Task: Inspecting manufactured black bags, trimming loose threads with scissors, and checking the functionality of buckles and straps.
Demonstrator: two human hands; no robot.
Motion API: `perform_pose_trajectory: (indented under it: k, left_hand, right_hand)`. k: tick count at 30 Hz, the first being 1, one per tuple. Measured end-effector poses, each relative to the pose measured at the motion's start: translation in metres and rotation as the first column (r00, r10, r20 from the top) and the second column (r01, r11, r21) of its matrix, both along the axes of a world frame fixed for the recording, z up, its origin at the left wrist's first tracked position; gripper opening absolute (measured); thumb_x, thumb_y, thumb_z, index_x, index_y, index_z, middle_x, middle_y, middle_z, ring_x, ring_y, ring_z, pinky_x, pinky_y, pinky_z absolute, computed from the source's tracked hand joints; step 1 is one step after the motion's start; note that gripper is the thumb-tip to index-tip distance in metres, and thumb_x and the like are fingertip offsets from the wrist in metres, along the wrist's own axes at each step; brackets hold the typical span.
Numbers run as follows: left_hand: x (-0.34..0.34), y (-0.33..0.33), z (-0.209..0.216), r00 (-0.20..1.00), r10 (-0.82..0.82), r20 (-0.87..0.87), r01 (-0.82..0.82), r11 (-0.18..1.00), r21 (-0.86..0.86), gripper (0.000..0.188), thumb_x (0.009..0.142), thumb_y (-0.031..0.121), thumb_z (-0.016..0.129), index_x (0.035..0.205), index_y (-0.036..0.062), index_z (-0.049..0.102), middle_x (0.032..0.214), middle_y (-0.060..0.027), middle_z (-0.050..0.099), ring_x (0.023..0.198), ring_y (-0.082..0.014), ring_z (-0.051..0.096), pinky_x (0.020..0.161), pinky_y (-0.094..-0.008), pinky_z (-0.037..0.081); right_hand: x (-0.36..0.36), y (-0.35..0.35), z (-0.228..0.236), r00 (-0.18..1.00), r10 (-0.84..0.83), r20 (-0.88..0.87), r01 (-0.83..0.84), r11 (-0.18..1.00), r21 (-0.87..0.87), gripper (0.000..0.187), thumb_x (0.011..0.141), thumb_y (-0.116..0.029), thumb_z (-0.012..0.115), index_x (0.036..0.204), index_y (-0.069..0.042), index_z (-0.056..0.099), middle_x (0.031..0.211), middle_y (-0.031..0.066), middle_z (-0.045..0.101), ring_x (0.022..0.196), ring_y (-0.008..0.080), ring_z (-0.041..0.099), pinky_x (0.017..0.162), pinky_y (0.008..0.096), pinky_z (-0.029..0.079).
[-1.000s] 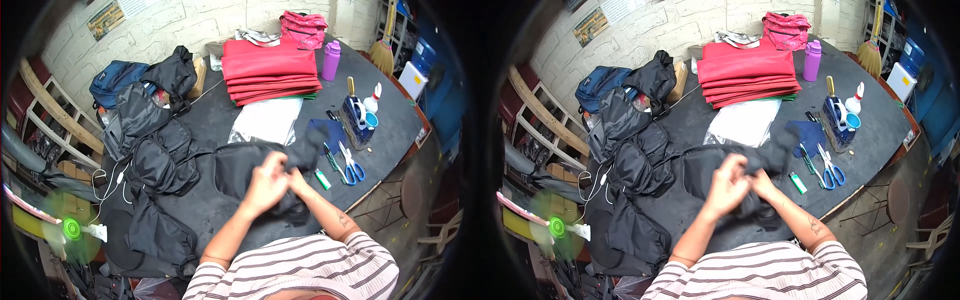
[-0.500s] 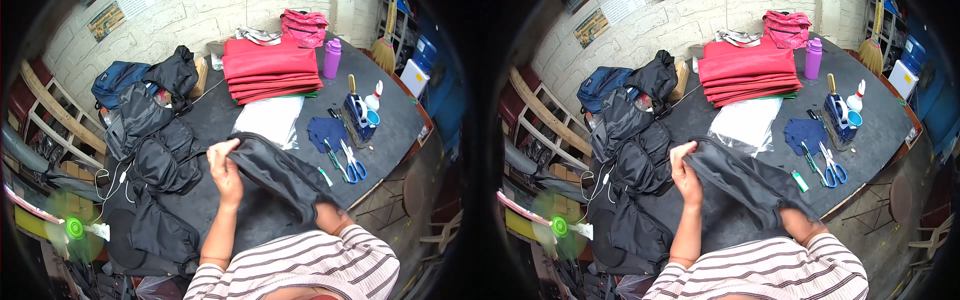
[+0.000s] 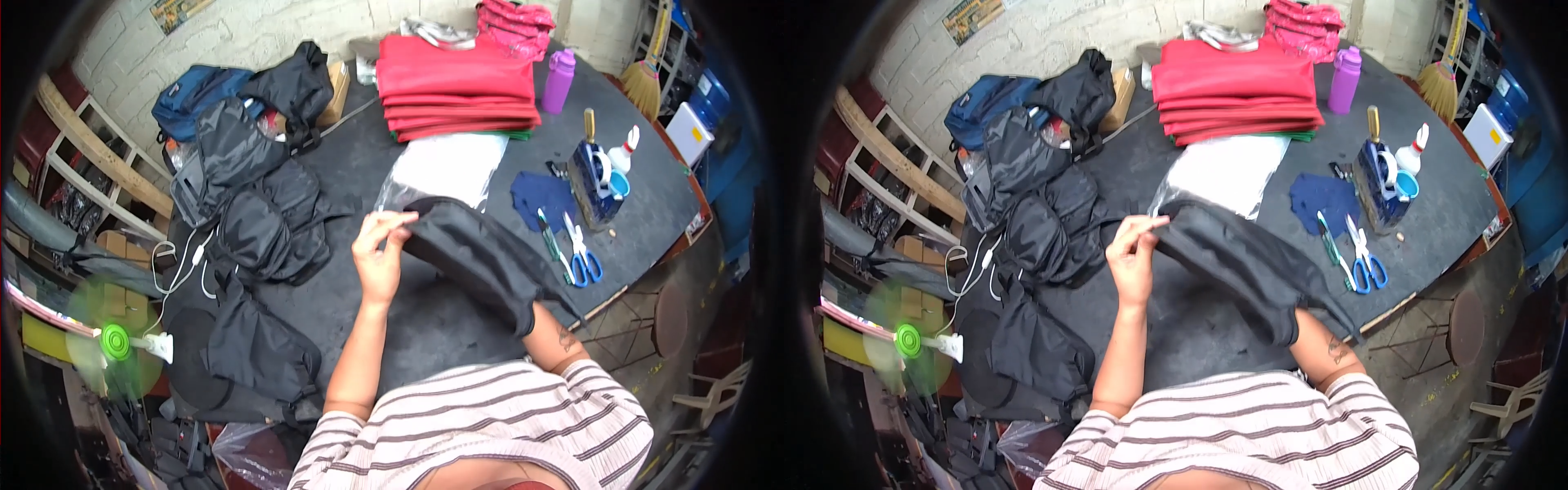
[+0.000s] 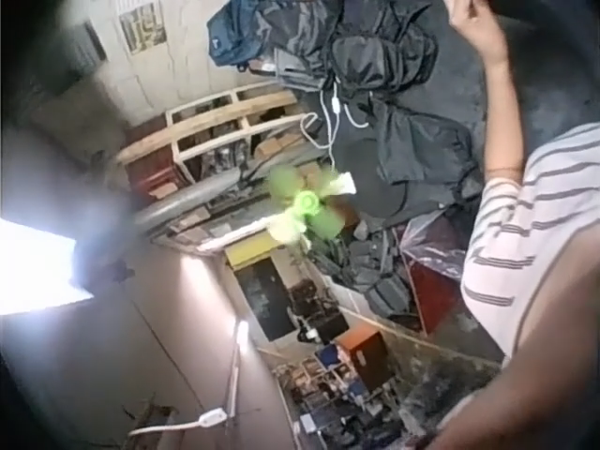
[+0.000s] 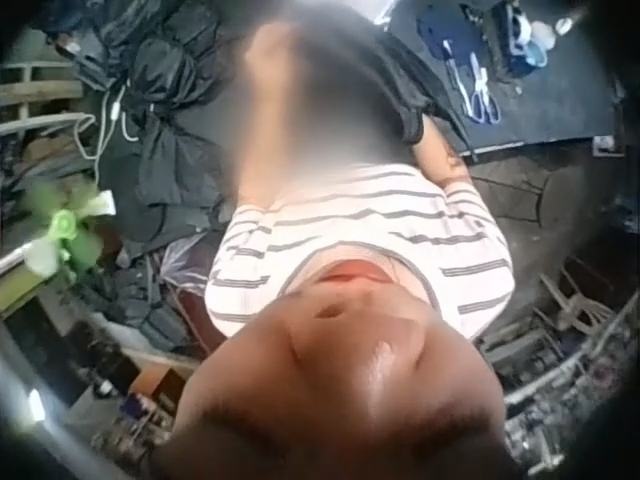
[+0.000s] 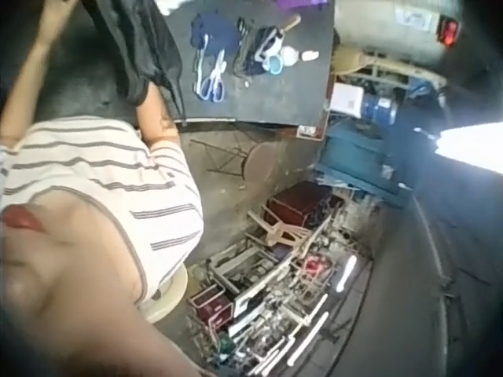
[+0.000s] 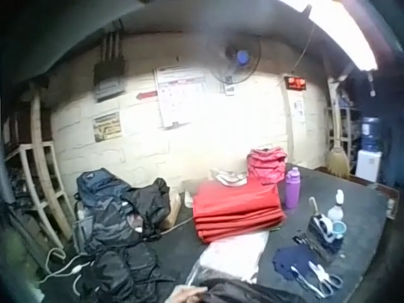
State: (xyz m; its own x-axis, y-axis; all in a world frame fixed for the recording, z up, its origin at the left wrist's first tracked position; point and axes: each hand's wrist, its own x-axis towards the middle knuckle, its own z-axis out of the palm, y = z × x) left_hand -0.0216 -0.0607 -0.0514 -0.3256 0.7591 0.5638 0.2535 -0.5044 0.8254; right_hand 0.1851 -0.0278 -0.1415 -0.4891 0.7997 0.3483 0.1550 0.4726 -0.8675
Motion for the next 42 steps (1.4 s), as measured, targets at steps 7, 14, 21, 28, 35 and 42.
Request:
perform_pose_trajectory:
  k: [7,14,21,28,35,42]
  left_hand:
    - [-0.003,0.004,-0.006,0.997,-0.036,0.073,0.034,0.999,0.03,0.018,0.087,0.015,0.059,0.089,-0.0013,0.066,0.081,-0.0027,0.058,0.076,-0.0092,0.05,0.069,-0.0202,0.037]
    - [-0.005,-0.006,-0.007,0.92,-0.17,0.353,0.18,0.984,0.005,0.017,0.085,0.013,0.06,0.09,-0.0031,0.066,0.084,-0.0018,0.058,0.076,-0.0082,0.05,0.069,-0.0199,0.036]
    - [-0.015,-0.009,-0.018,0.936,-0.133,0.326,0.183,0.975,-0.128,0.02,0.083,0.018,0.065,0.082,-0.0014,0.062,0.081,0.0022,0.055,0.072,-0.0053,0.043,0.068,-0.0194,0.032]
    - [-0.037,-0.006,-0.016,0.773,-0.269,0.574,0.47,0.851,-0.234,0.023,0.076,0.013,0.072,0.093,0.0054,0.058,0.083,0.0044,0.054,0.077,-0.0038,0.048,0.072,-0.0171,0.035]
    - [-0.039,-0.001,-0.022,0.83,-0.251,0.497,0.468,0.798,-0.379,0.053,0.067,0.002,0.074,0.113,0.0114,0.051,0.093,0.0014,0.05,0.081,-0.0074,0.048,0.077,-0.0196,0.038]
    - [-0.023,0.027,-0.026,0.998,0.029,0.053,0.006,0.82,-0.572,0.064,0.058,0.011,0.078,0.115,0.0183,0.05,0.106,-0.0112,0.036,0.101,-0.0246,0.036,0.088,-0.0345,0.038]
  right_hand:
    - [-0.028,0.006,0.014,1.0,0.008,0.017,-0.009,0.999,0.039,0.022,0.083,-0.008,0.048,0.103,-0.002,0.054,0.106,0.0119,0.055,0.106,0.0204,0.05,0.094,0.0285,0.037]
    - [-0.021,0.004,0.015,0.999,0.0,0.039,-0.006,0.986,0.167,0.023,0.084,-0.009,0.047,0.104,-0.002,0.054,0.108,0.0116,0.054,0.108,0.0196,0.048,0.095,0.0279,0.035]
    - [-0.019,0.009,0.018,0.999,0.019,0.049,-0.033,0.956,0.291,0.023,0.085,-0.01,0.046,0.105,-0.002,0.053,0.109,0.0114,0.053,0.109,0.0188,0.047,0.097,0.0274,0.034]
    - [-0.026,-0.009,0.015,0.998,0.01,0.062,-0.034,0.913,0.407,0.024,0.086,-0.011,0.045,0.106,-0.003,0.053,0.111,0.0112,0.053,0.111,0.0179,0.046,0.098,0.0268,0.032]
    - [-0.067,0.011,0.035,0.997,0.001,0.078,-0.041,0.859,0.511,0.024,0.087,-0.012,0.045,0.108,-0.003,0.053,0.112,0.0109,0.052,0.113,0.0171,0.044,0.099,0.0263,0.031]
    - [-0.033,0.012,0.029,0.995,-0.005,0.096,-0.053,0.803,0.594,0.025,0.087,-0.013,0.044,0.109,-0.003,0.052,0.114,0.0107,0.051,0.115,0.0162,0.043,0.101,0.0257,0.03]
